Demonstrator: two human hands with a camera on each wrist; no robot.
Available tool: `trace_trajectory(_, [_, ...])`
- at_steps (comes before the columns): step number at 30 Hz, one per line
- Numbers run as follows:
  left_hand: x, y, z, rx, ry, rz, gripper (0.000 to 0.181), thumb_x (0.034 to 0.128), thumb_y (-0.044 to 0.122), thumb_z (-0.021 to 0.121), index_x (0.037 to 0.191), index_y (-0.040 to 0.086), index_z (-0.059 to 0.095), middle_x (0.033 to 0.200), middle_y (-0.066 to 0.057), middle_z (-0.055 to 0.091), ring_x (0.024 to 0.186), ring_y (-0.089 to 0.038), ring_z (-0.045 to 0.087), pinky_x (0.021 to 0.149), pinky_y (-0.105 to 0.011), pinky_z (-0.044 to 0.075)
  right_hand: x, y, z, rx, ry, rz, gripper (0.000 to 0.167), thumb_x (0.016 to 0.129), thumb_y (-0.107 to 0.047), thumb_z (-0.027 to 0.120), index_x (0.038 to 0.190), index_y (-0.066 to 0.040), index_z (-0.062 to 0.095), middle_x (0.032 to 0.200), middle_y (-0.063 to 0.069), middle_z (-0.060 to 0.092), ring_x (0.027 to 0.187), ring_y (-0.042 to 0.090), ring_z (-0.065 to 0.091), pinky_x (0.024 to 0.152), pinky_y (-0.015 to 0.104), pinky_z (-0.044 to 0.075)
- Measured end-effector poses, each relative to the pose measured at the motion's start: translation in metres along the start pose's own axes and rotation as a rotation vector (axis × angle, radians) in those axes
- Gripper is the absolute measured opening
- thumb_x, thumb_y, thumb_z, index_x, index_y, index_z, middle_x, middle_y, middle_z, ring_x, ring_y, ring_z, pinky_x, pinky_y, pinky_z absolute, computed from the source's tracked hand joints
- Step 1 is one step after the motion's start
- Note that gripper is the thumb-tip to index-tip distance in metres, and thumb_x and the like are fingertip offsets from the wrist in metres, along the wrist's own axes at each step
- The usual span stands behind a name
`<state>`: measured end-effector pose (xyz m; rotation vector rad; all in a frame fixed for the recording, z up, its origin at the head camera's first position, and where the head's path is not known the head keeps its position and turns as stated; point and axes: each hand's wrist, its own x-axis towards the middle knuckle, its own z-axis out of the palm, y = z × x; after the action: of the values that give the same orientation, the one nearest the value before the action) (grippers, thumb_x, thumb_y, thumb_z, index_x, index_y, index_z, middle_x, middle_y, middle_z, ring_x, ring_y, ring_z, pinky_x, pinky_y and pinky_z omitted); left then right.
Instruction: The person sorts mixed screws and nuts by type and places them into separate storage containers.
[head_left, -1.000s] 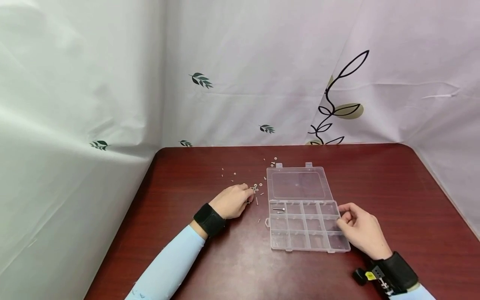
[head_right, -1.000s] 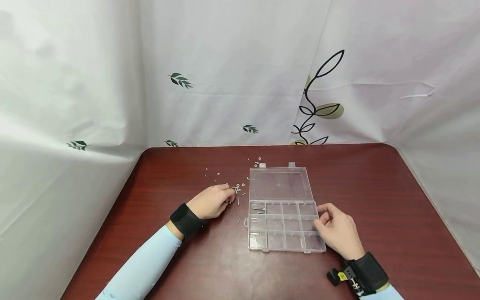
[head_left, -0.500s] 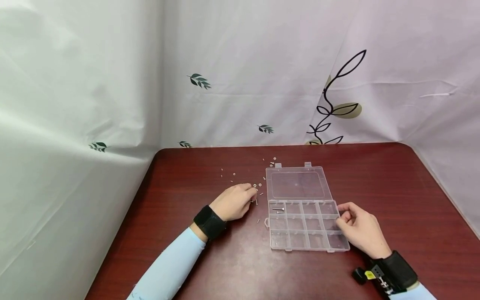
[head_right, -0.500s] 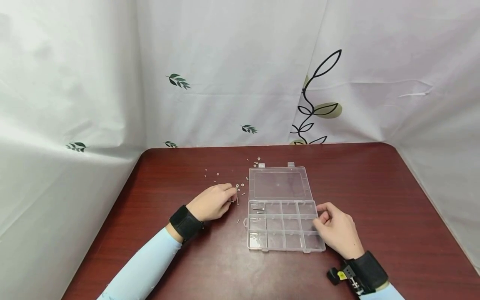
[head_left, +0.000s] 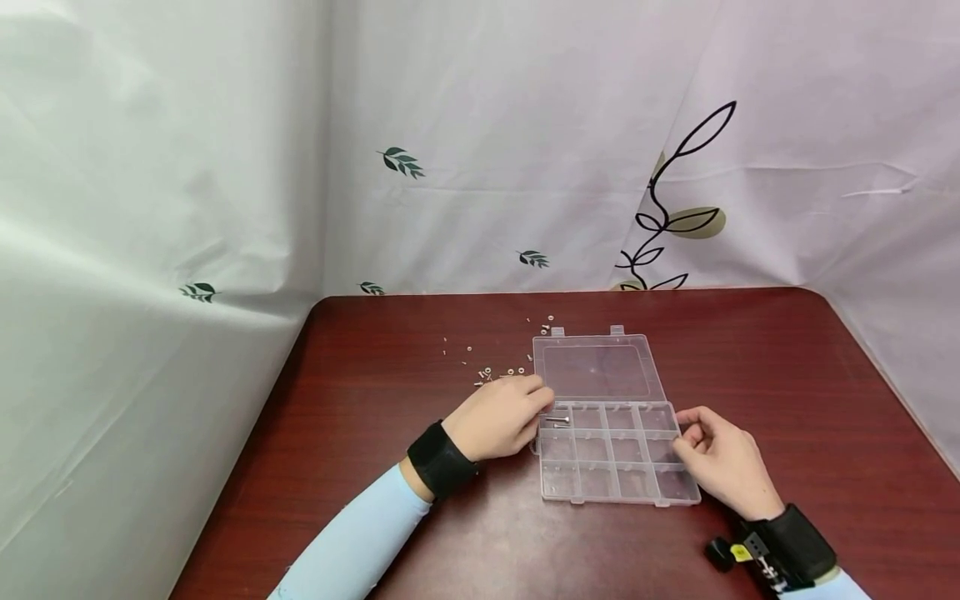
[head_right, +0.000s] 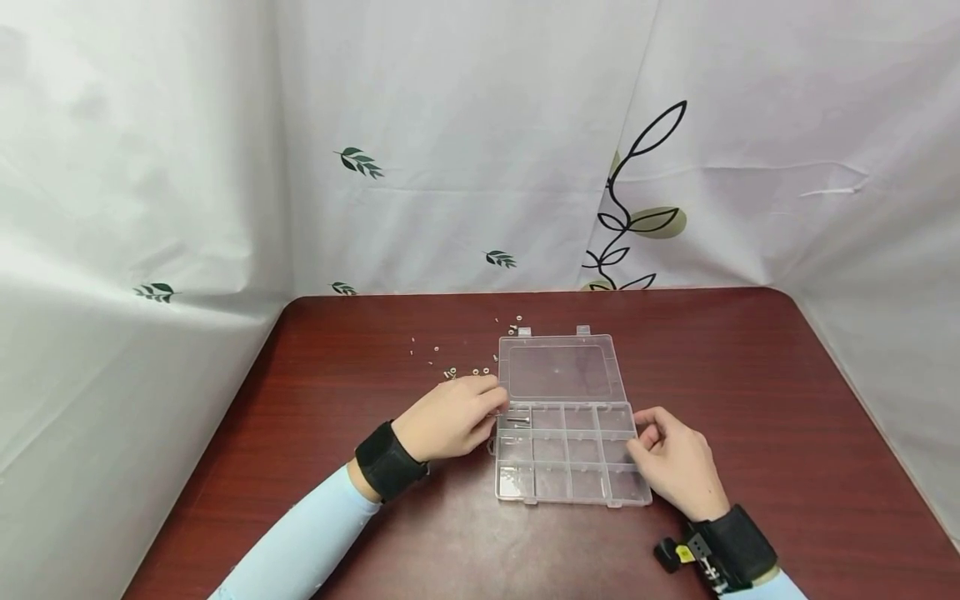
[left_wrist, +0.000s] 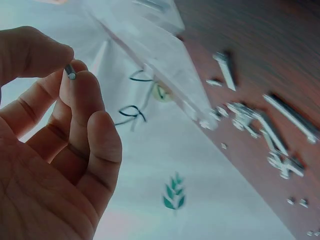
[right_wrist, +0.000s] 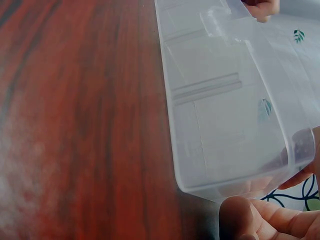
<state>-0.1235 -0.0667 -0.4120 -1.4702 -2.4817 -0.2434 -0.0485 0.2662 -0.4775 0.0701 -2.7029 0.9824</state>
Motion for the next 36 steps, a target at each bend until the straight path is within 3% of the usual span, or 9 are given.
trace_trajectory(10, [0.015,0.019,-0.002,0.0,0.047,0.089,0.011,0.0847,0.007,0.06,0.092,0.015,0.058,0.079,0.006,0.045,0.068,-0.01,0.048,0.066,-0.026,0.045,0.0,0.0,0.0,0.01,-0.007,0.009,0.026,0.077,-0.003,0.068,0.102,-0.009,0.067,0.07,-0.006,0.056,0.053,0.003,0.05,0.054,0.019,0.037])
trace_trajectory(21, [0.018,0.022,-0.003,-0.004,0.041,0.092,0.013,0.0852,0.009,0.062,0.096,0.016,0.061,0.082,0.006,0.049,0.069,-0.01,0.05,0.068,-0.026,0.046,0.0,-0.001,-0.001,0.014,-0.01,0.016,0.026,0.077,-0.003,0.068,0.102,-0.009,0.067,0.07,-0.005,0.056,0.052,0.004,0.05,0.053,0.019,0.037])
trace_trajectory(23, [0.016,0.023,-0.003,-0.015,0.008,0.069,0.028,0.0867,0.023,0.068,0.113,0.015,0.062,0.098,0.003,0.055,0.081,-0.011,0.055,0.073,-0.027,0.047,0.0,0.0,0.0,0.013,-0.009,0.015,0.026,0.077,-0.004,0.068,0.102,-0.009,0.067,0.07,-0.006,0.056,0.052,0.003,0.05,0.053,0.019,0.037])
trace_trajectory(25, [0.013,0.023,-0.002,-0.028,-0.04,0.036,0.059,0.0856,0.044,0.072,0.135,0.016,0.055,0.125,-0.002,0.056,0.104,-0.014,0.058,0.085,-0.031,0.048,0.0,0.0,0.0,0.012,-0.008,0.012,0.026,0.077,-0.003,0.068,0.102,-0.009,0.067,0.07,-0.006,0.056,0.052,0.003,0.049,0.053,0.019,0.036])
trace_trajectory(28, [0.009,0.023,-0.001,-0.026,-0.102,-0.014,0.098,0.0787,0.072,0.067,0.155,0.019,0.035,0.158,-0.007,0.033,0.136,-0.02,0.044,0.103,-0.04,0.043,0.0,0.001,0.0,0.01,-0.005,0.009,0.026,0.077,-0.003,0.068,0.102,-0.01,0.067,0.07,-0.006,0.056,0.052,0.003,0.049,0.053,0.019,0.036])
trace_trajectory(30, [0.007,0.021,-0.001,-0.018,-0.115,-0.031,0.104,0.0782,0.077,0.063,0.158,0.02,0.03,0.163,-0.007,0.026,0.143,-0.022,0.037,0.109,-0.043,0.038,0.0,0.001,0.001,0.01,-0.005,0.009,0.026,0.077,-0.003,0.068,0.102,-0.01,0.067,0.07,-0.006,0.056,0.052,0.003,0.049,0.053,0.019,0.036])
trace_trajectory(36, [-0.003,0.009,-0.002,-0.01,-0.12,-0.078,0.098,0.0806,0.076,0.06,0.157,0.021,0.033,0.162,-0.005,0.029,0.137,-0.023,0.042,0.106,-0.047,0.041,0.0,0.001,0.0,0.013,-0.008,0.014,0.026,0.077,-0.003,0.068,0.102,-0.009,0.067,0.07,-0.006,0.056,0.052,0.003,0.049,0.053,0.019,0.036])
